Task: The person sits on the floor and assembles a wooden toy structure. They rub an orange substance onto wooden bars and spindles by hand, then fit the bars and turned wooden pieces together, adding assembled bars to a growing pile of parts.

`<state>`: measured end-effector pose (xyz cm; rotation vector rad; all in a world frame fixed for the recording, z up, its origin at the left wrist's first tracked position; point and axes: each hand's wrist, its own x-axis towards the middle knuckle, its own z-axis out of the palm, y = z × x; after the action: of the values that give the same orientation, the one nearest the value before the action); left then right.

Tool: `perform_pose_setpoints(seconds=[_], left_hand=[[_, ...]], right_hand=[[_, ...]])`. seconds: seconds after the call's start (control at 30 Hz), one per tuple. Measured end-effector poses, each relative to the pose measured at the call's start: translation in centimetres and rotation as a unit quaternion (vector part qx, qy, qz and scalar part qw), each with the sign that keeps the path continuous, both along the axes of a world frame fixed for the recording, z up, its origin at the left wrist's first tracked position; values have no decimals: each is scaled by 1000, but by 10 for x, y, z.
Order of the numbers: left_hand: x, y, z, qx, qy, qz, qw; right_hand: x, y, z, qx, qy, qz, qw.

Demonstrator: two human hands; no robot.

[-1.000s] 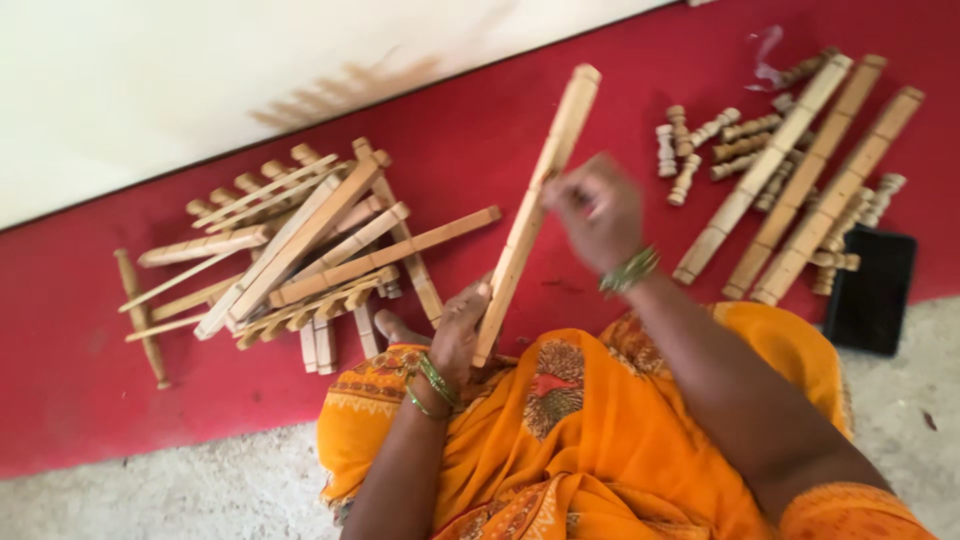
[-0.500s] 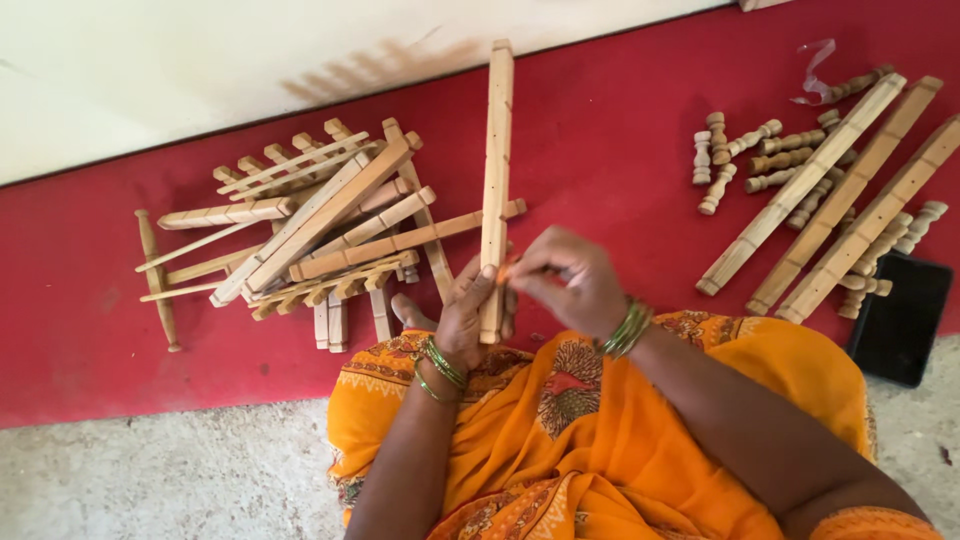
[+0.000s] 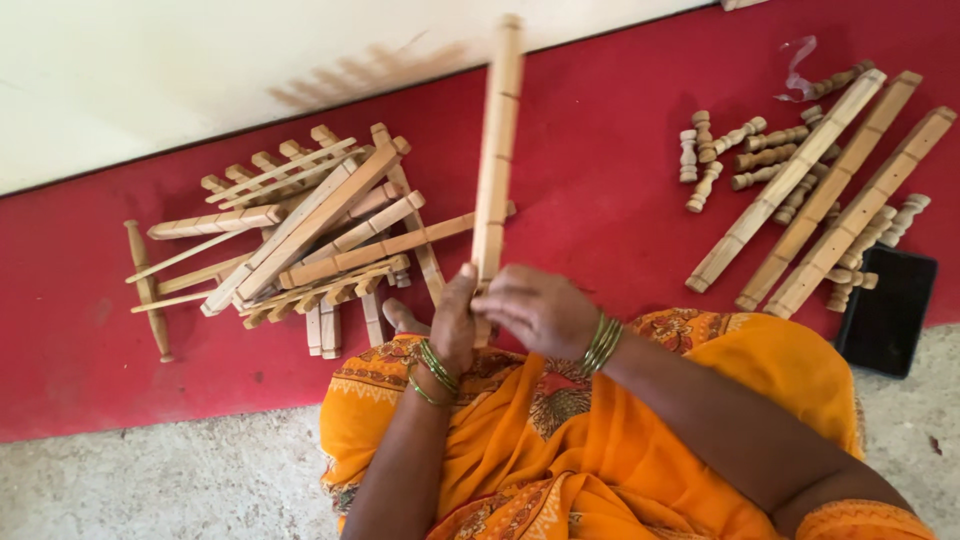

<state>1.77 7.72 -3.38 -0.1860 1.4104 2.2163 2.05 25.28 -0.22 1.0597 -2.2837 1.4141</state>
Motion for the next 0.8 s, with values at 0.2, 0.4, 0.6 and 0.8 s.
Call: perform_pose_setpoints(seconds=[0.2, 0.4, 0.6, 0.8], left_hand=[[9, 6, -1, -102, 23, -94, 990], [17, 9, 2, -87, 71, -198, 974], [18, 10, -3, -110, 56, -212, 969], [11, 3, -19, -78, -25, -72, 994]], right_hand=[[-48, 60, -5, -17, 20, -225, 974], [-85, 147, -4, -236, -24, -382, 893], [-78, 153, 8, -278, -114, -432, 850], [-35, 44, 1, -16, 21, -218, 976]])
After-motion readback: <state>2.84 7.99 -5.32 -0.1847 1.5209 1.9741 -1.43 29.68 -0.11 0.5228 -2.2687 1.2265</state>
